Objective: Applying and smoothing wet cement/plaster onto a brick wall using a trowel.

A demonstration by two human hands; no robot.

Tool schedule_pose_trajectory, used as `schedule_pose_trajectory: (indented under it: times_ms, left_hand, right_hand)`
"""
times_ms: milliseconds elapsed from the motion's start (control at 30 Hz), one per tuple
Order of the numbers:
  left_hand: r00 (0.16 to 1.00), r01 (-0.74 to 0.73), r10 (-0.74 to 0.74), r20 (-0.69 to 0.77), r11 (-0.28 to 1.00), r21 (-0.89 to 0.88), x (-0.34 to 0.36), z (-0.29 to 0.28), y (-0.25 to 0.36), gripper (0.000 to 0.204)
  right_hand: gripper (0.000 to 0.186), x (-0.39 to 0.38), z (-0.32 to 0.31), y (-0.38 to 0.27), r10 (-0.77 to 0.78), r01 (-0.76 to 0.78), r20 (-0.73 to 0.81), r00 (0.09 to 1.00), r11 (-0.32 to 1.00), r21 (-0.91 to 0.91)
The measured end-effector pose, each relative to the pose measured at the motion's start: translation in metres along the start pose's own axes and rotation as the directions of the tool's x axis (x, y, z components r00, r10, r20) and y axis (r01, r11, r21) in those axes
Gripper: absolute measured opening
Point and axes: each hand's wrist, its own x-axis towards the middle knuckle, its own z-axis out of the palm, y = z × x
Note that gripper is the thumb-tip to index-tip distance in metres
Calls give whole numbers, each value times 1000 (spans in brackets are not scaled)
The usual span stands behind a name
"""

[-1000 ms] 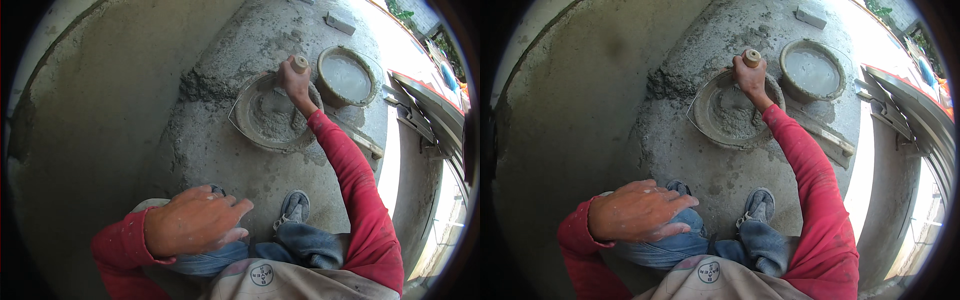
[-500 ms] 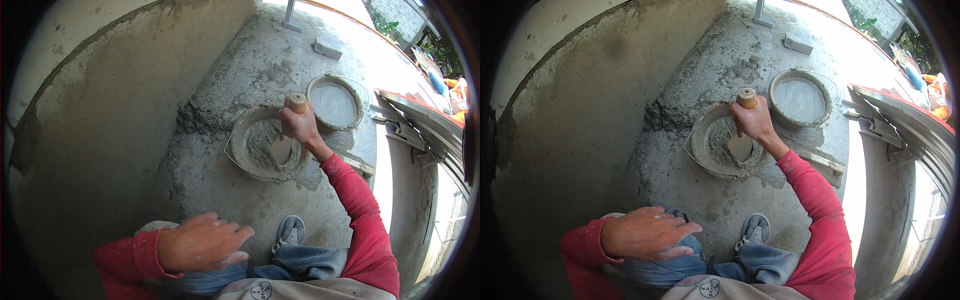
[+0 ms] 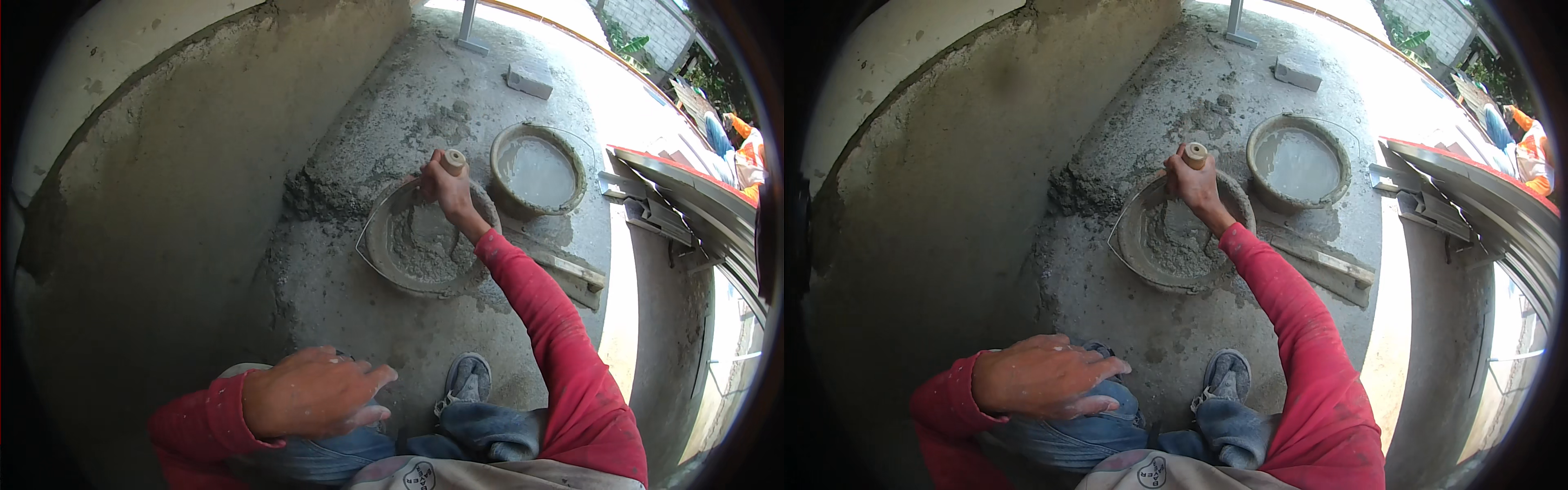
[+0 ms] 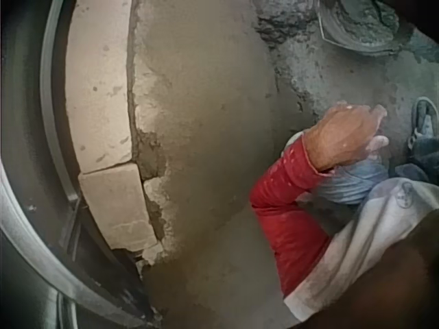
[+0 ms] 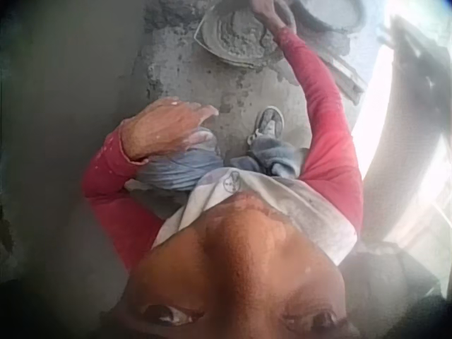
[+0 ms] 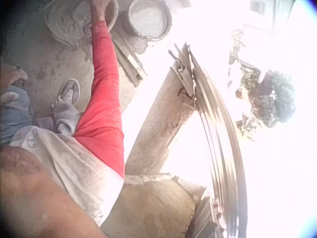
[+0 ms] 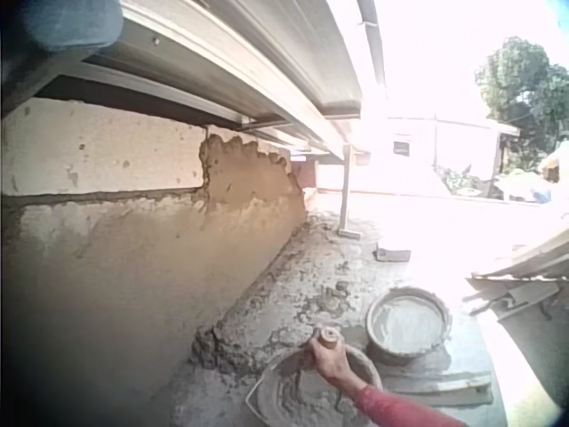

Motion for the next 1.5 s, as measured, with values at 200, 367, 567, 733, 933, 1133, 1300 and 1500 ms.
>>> schedule_pose_trajectory:
  times_ms: [200, 367, 567, 733, 933, 1133, 1300, 1500]
  left_hand:
    - [999, 15, -15, 49, 1000, 12, 3, 0, 0, 51]
    - [1000, 19, -19, -11, 997, 72, -8, 2, 0, 48]
    - [996, -55, 60, -63, 996, 65, -10, 4, -3, 46]
    - [995, -56, 61, -82, 997, 60, -1, 1, -2, 47]
    - [999, -17, 18, -45, 1000, 26, -2, 2, -1, 47]
    - [999, 11, -9, -54, 999, 41, -1, 2, -3, 47]
    - [998, -32, 33, -56, 999, 20, -5, 4, 1, 46]
    - [1000, -27, 27, 1, 999, 35, -5, 4, -1, 46]
  right_hand:
    - [22, 11, -12, 41, 232, -413, 559, 796, 884, 221]
    - [19, 5, -30, -47, 235, -552, 735, 636, 804, 220]
    - [24, -30, -36, -74, 255, -298, 335, 907, 951, 80]
    - [21, -26, 8, -15, -54, 74, 69, 996, 943, -323]
    - [20, -12, 15, -38, -357, 365, 97, 929, 927, -86]
    - [22, -23, 6, 8, -479, 416, 1, 878, 762, -496]
    - [17, -15, -24, -1, -129, 121, 21, 991, 844, -522]
    - [23, -34, -42, -90, -71, 39, 137, 988, 975, 218]
